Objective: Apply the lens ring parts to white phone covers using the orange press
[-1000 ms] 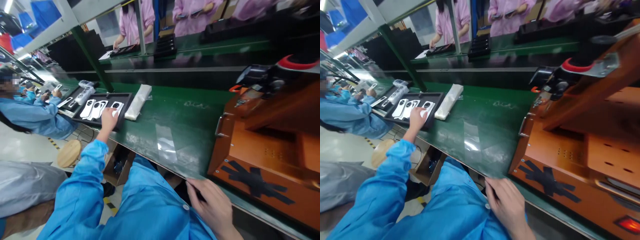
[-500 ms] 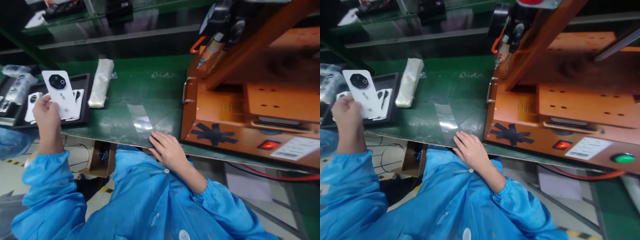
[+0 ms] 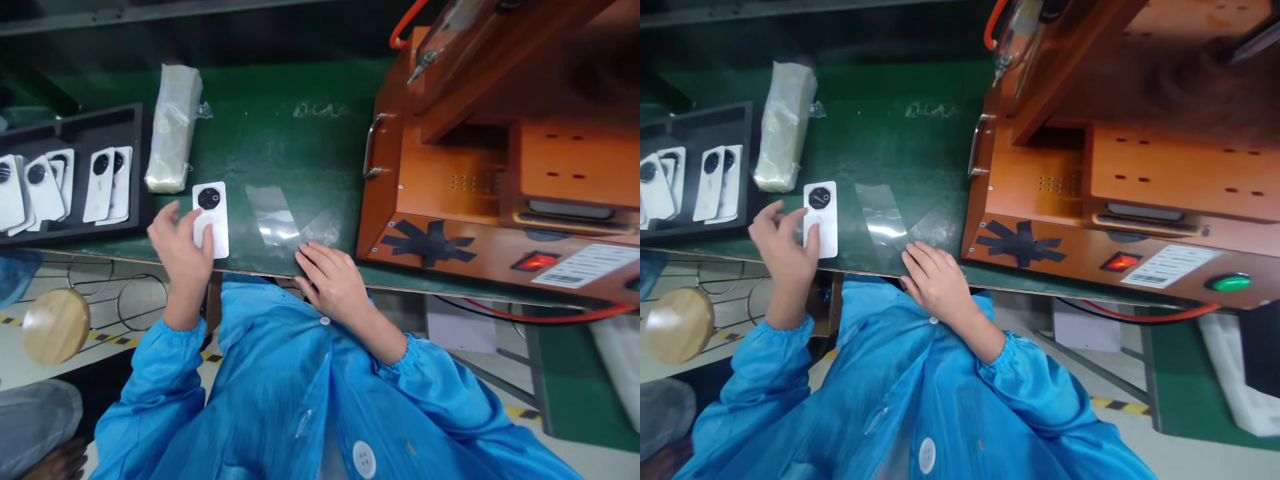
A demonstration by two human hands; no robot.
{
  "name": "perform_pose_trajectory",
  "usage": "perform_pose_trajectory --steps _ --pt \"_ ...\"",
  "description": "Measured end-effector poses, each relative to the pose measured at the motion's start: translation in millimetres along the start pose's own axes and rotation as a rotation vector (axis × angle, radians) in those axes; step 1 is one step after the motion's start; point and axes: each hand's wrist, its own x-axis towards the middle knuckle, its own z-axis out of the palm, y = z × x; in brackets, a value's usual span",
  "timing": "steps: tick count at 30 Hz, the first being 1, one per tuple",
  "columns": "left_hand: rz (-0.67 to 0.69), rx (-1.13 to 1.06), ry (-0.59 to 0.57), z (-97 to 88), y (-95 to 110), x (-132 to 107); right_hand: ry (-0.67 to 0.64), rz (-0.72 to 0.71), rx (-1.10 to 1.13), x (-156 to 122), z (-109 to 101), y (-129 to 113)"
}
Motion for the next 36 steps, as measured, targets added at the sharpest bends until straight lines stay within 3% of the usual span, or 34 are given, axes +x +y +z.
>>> perform_pose_trajectory --steps 3,6,12,15,18,25,36 --pt "0.182 -0.139 -0.233 21.7 30.2 12.0 0.007 0.063 0.076 8.3 -4.7 -1.5" --pt "0.175 -0.185 -0.42 41.7 49.9 20.4 0.017 0.163 0.109 32.0 -7.5 -1.8" --pt "0.076 -0.284 -0.408 43.1 53.2 21.6 -0.074 0.27 0.156 97.2 13.0 12.6" --pt "0.019 -0.322 -0.377 41.6 57.2 21.9 -0.151 0.29 0.155 109.3 25.6 20.8" --pt "-0.011 -0.322 -0.346 44.4 62.5 24.5 -0.123 0.277 0.126 104.4 30.5 22.3" --pt "0.128 -0.281 -0.392 48.8 58.4 27.3 -0.024 0.225 0.118 87.7 22.9 19.1" --pt "0.256 -0.23 -0.419 50.4 51.2 22.3 -0.013 0.082 0.005 73.2 22.7 18.7"
